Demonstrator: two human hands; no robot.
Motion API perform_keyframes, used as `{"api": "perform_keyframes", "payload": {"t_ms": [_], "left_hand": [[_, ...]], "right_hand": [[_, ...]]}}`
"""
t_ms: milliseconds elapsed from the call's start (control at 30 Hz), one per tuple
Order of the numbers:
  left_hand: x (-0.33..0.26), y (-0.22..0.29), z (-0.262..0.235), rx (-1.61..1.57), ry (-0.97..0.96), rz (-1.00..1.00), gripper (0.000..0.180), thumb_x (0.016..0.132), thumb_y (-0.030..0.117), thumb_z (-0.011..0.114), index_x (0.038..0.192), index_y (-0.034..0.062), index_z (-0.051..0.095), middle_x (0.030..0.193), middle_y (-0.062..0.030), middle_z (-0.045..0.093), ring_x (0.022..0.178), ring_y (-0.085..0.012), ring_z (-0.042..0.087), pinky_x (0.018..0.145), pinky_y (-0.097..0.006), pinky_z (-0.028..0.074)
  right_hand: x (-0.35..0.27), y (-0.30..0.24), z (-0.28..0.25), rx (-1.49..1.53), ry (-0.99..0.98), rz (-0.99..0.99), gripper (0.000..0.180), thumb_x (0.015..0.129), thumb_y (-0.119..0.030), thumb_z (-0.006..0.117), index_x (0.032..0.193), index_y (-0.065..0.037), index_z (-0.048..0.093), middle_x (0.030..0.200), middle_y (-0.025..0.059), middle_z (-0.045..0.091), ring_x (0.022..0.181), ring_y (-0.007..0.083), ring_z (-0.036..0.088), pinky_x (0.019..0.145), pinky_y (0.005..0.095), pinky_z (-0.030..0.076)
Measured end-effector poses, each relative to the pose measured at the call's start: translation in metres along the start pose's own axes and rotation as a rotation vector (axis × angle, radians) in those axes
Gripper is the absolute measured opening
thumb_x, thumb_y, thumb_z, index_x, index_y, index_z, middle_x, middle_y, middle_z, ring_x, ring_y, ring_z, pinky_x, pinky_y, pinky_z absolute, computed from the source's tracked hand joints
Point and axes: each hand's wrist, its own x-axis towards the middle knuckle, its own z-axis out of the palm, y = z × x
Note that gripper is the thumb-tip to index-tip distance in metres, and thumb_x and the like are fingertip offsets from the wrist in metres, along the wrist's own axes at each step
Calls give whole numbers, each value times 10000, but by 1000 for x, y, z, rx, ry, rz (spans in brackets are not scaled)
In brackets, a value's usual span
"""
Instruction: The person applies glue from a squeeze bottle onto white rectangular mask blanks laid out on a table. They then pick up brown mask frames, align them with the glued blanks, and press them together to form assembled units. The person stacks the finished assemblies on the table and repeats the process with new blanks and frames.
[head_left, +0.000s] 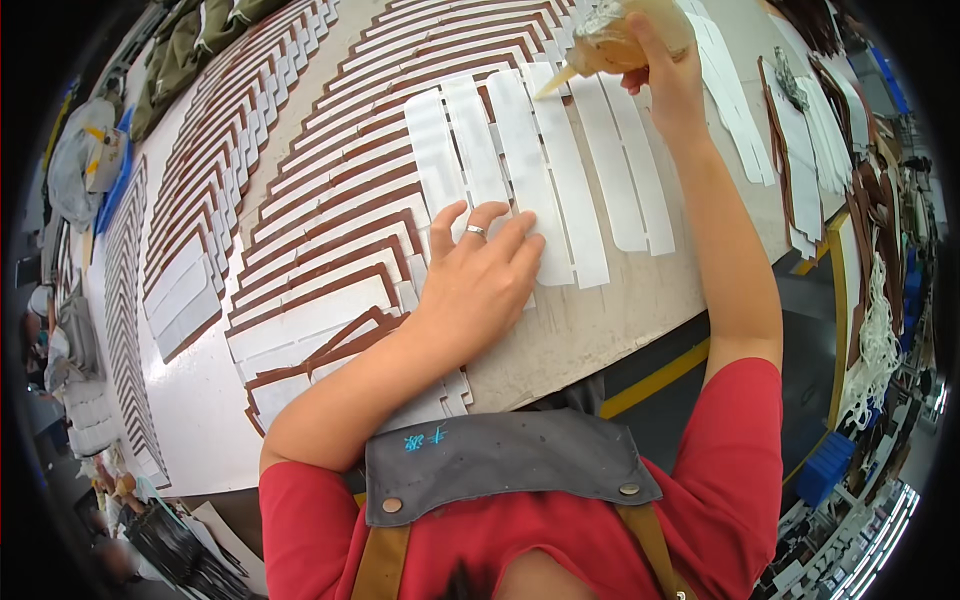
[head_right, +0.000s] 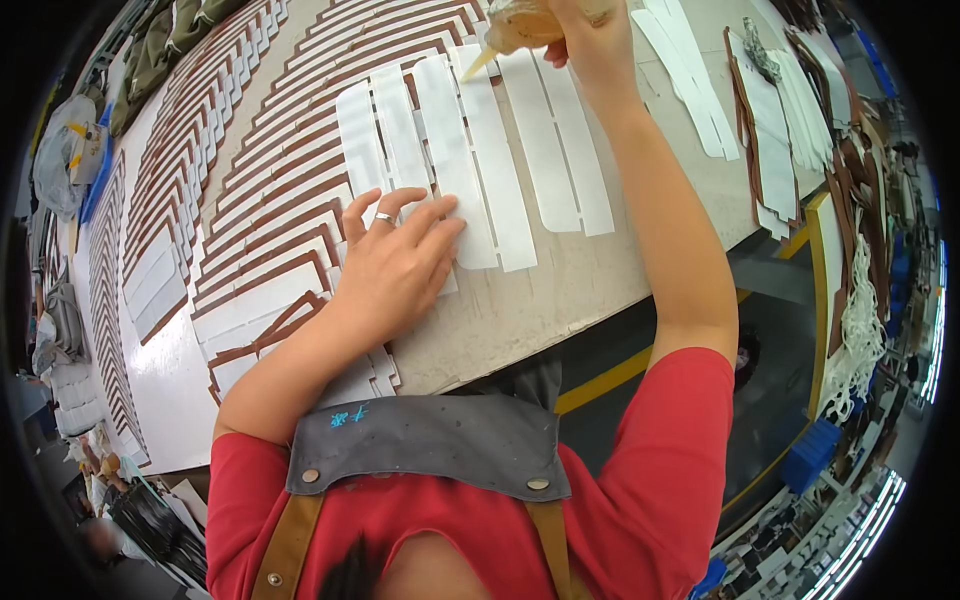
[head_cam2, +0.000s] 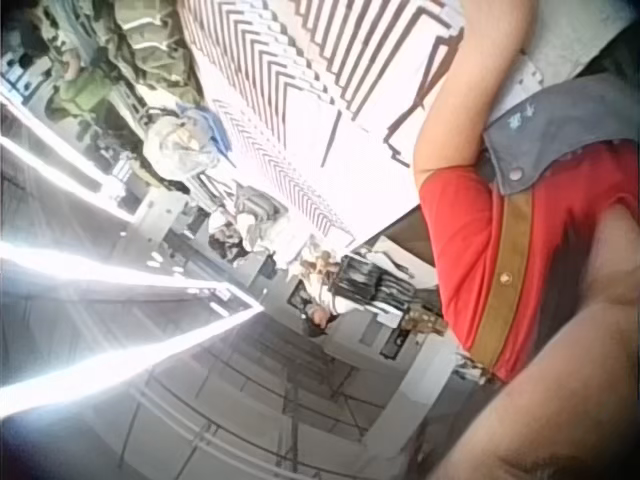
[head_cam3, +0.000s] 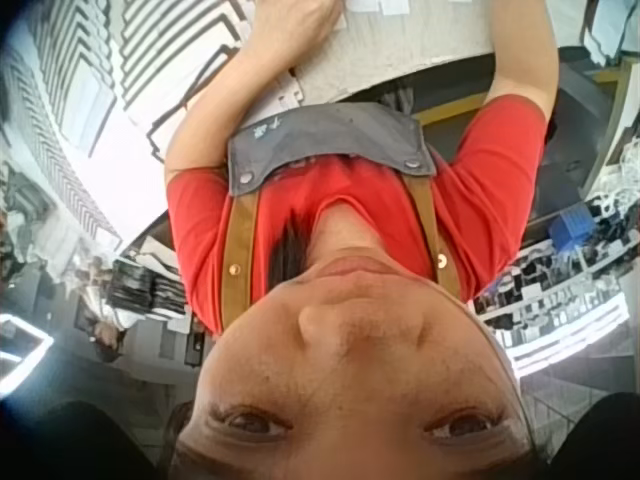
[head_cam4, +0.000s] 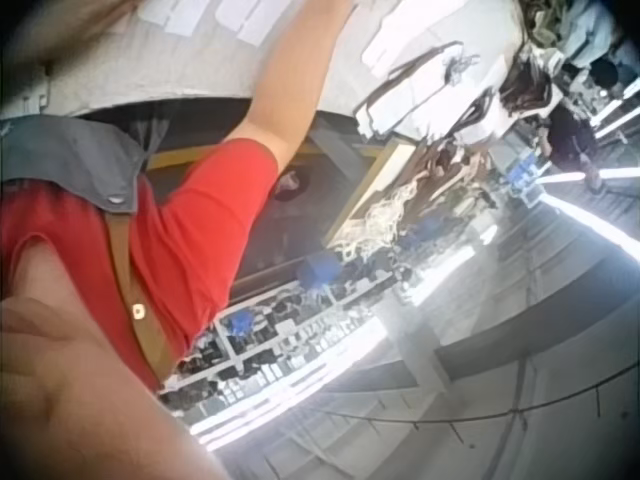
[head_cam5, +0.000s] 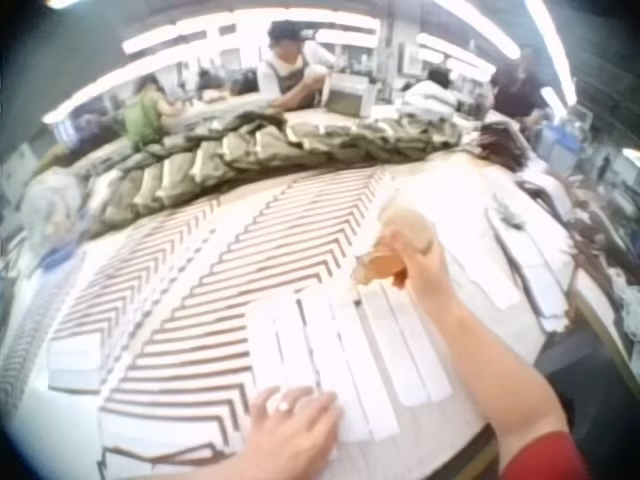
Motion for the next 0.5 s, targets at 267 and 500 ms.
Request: {"api": "perform_keyframes", "payload": {"t_ms": [267, 500], "left_hand": [[1, 1, 2, 40, 18, 15, 229, 775, 115, 619, 1003, 94, 615, 1139, -14, 578, 1096, -231, 499, 996, -455, 224], [1, 1, 3, 38, 36, 9, 209, 790, 120, 608, 999, 102, 615, 1129, -9, 585, 1101, -228, 495, 988, -456, 234]], "right_hand": [[-57, -26, -18, -145, -88, 112, 442, 833, -415, 643, 997, -21, 528, 715, 39, 567, 467, 86, 491, 383, 211, 370], [-109, -41, -37, -43, -162, 209, 574, 758, -381, 735, 1122, -27, 469, 871, 30, 572, 565, 59, 518, 400, 183, 385]]}}
